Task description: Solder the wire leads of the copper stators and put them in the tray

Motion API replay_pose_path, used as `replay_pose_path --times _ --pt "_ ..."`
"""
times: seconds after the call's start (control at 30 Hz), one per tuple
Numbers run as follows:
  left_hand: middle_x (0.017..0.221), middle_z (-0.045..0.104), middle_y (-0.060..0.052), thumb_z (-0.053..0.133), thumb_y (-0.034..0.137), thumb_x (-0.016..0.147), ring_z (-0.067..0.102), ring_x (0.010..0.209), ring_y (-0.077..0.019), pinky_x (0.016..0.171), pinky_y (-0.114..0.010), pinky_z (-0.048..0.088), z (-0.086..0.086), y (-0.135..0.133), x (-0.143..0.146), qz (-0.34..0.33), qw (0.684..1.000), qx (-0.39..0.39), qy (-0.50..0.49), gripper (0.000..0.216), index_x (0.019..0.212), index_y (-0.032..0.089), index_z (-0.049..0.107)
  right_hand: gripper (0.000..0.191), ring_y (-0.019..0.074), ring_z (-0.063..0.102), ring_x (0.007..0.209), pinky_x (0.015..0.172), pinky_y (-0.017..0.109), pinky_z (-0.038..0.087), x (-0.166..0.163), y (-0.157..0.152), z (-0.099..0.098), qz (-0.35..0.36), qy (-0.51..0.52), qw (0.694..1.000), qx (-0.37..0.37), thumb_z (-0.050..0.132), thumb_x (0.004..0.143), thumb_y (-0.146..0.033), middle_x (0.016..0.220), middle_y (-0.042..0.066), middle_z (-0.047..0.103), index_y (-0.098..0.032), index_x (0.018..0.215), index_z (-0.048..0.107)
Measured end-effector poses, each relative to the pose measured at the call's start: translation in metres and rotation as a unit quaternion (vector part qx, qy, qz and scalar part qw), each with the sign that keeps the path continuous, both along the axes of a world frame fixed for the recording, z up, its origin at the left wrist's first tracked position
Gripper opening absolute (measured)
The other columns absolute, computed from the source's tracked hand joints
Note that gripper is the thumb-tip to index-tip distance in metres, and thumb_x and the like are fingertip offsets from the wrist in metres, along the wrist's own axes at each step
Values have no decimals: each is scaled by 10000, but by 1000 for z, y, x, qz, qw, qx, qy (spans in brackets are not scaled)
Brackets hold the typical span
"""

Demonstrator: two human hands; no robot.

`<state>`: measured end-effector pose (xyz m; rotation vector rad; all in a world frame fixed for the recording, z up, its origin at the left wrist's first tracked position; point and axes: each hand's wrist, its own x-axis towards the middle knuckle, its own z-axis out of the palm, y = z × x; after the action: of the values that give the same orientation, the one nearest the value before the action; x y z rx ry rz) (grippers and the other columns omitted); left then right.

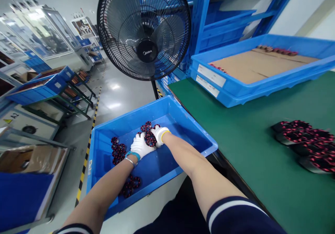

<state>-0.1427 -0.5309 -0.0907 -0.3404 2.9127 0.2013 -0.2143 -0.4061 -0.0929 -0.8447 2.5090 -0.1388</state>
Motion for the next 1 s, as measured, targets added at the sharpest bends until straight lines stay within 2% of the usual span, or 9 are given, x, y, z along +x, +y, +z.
replay_pose_path --times 0.17,0.37,0.53,0.7,0.83,1.0 --pt "1300 449 -137 698 681 522 510 1159 -332 903 -395 456 -3 -2 -3 -16 999 -20 -29 964 1328 267 369 1009 353 603 1081 835 450 545 1 2 3 -3 -3 1000 2 803 456 -281 1350 201 394 -230 1359 355" --pt "1272 459 -131 679 690 538 493 1180 -357 898 -411 458 -2 -5 -8 -35 998 -15 -45 977 1368 298 347 934 344 591 1107 880 448 529 1 0 7 -1 -5 1000 -7 781 523 -335 1347 207 398 -206 1348 362" --pt "1216 499 -121 709 594 567 544 1141 -331 903 -389 466 0 -5 -10 -50 998 -5 -37 872 1325 285 410 949 325 587 1110 858 419 542 2 0 8 -1 -14 1000 6 797 476 -311 1331 201 420 -189 1323 388" --pt "1214 512 -114 738 545 555 599 1078 -286 910 -340 473 5 5 -2 -79 997 14 -18 869 1315 268 419 927 344 572 1120 844 430 542 8 15 12 -17 -15 1000 17 804 442 -334 1308 196 441 -180 1278 436" --pt "1239 504 -120 739 526 554 593 1099 -292 919 -336 474 28 15 -4 -92 996 6 10 877 1323 265 407 910 326 594 1088 867 408 532 14 32 32 -40 12 999 -22 803 457 -328 1291 187 444 -183 1274 428" --pt "1145 534 -111 708 526 581 611 1051 -298 895 -347 491 84 34 -7 -145 986 -45 73 797 1281 243 452 842 286 643 999 846 385 542 28 64 82 -98 81 985 -120 780 516 -397 1239 155 455 -211 1250 412"
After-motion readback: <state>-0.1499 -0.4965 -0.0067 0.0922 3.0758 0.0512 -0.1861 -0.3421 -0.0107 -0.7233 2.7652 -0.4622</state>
